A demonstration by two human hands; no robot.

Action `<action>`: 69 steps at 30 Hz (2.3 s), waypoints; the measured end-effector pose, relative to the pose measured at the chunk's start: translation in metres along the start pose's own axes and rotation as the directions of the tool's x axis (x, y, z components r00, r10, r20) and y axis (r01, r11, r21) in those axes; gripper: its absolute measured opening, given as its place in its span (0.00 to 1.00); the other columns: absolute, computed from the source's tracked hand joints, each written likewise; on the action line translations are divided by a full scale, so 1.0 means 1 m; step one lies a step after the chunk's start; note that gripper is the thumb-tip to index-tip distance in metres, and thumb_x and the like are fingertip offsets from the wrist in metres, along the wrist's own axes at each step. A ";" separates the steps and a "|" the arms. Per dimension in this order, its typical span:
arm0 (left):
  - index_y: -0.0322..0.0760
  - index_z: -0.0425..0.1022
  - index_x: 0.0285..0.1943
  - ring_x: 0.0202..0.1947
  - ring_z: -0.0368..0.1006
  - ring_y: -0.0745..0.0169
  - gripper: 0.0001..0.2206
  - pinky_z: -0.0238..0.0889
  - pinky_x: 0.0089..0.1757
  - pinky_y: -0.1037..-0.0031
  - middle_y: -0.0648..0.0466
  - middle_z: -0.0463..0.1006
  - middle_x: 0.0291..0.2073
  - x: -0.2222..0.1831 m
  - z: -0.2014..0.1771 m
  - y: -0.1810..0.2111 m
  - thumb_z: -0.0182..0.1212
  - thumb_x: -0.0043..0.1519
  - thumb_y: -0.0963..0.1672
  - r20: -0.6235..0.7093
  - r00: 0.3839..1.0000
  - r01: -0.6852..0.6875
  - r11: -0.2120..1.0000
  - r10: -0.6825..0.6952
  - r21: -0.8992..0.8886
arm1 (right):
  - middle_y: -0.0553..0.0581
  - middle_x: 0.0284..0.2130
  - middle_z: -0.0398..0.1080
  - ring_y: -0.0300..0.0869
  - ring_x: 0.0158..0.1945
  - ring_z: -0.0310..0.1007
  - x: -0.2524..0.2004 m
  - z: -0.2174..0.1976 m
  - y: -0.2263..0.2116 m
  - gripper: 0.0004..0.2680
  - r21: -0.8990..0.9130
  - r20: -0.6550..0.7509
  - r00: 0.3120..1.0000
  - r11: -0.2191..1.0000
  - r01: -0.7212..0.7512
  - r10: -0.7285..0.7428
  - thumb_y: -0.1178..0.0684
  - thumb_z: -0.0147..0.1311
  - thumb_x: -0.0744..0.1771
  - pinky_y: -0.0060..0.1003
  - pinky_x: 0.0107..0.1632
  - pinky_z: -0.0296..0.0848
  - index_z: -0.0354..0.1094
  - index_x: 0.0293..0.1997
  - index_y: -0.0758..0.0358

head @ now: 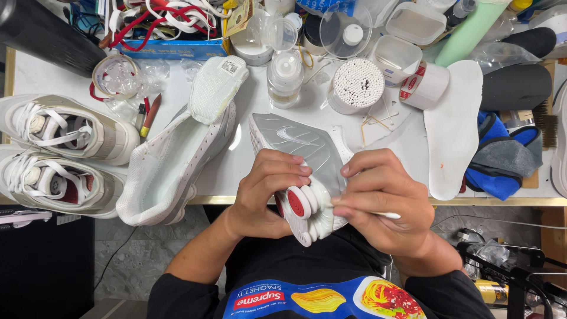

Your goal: The person uses a cotton swab to clean the white and silver surfaces and the red heel pillars of a sneaker.

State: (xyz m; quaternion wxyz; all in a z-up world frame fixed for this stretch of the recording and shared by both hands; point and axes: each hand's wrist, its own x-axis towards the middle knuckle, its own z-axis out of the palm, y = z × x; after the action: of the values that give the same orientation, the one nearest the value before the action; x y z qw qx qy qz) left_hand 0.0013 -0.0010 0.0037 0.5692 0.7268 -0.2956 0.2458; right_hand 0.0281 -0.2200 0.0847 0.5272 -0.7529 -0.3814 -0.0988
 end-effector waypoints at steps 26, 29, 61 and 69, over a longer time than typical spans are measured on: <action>0.37 0.72 0.54 0.57 0.74 0.49 0.27 0.70 0.55 0.63 0.52 0.76 0.53 -0.005 0.003 0.000 0.79 0.46 0.40 0.016 1.000 0.004 1.000 -0.004 0.003 | 0.55 0.33 0.72 0.50 0.46 0.74 -0.004 0.001 -0.001 0.07 -0.011 -0.049 0.998 0.999 -0.047 0.046 0.60 0.68 0.61 0.39 0.46 0.73 0.76 0.37 0.65; 0.37 0.72 0.54 0.57 0.73 0.50 0.27 0.70 0.55 0.64 0.52 0.76 0.53 -0.003 0.004 0.001 0.81 0.47 0.40 0.000 1.000 0.000 1.000 0.000 0.008 | 0.55 0.32 0.72 0.50 0.45 0.74 -0.002 0.000 -0.001 0.07 -0.008 -0.031 0.999 0.999 -0.032 0.031 0.60 0.68 0.60 0.40 0.47 0.73 0.76 0.37 0.65; 0.37 0.72 0.55 0.58 0.73 0.50 0.27 0.70 0.57 0.63 0.53 0.76 0.53 0.001 0.003 0.000 0.81 0.47 0.41 0.016 1.000 0.003 1.000 -0.003 0.003 | 0.54 0.31 0.71 0.50 0.45 0.74 -0.004 0.000 0.004 0.07 0.003 -0.030 1.000 1.000 0.000 0.000 0.59 0.69 0.60 0.40 0.47 0.74 0.76 0.36 0.65; 0.37 0.71 0.55 0.58 0.73 0.50 0.27 0.70 0.56 0.64 0.53 0.76 0.53 0.002 0.003 0.003 0.81 0.48 0.41 0.006 1.000 0.009 0.999 -0.009 0.032 | 0.55 0.32 0.72 0.50 0.45 0.74 -0.002 0.000 0.004 0.06 0.004 -0.045 0.999 1.000 -0.007 0.007 0.60 0.68 0.61 0.40 0.47 0.74 0.76 0.37 0.66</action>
State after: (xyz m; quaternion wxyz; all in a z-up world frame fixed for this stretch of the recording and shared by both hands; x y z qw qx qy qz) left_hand 0.0003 -0.0044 0.0065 0.5579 0.7377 -0.2899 0.2457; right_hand 0.0292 -0.2216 0.0808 0.5374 -0.7508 -0.3670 -0.1129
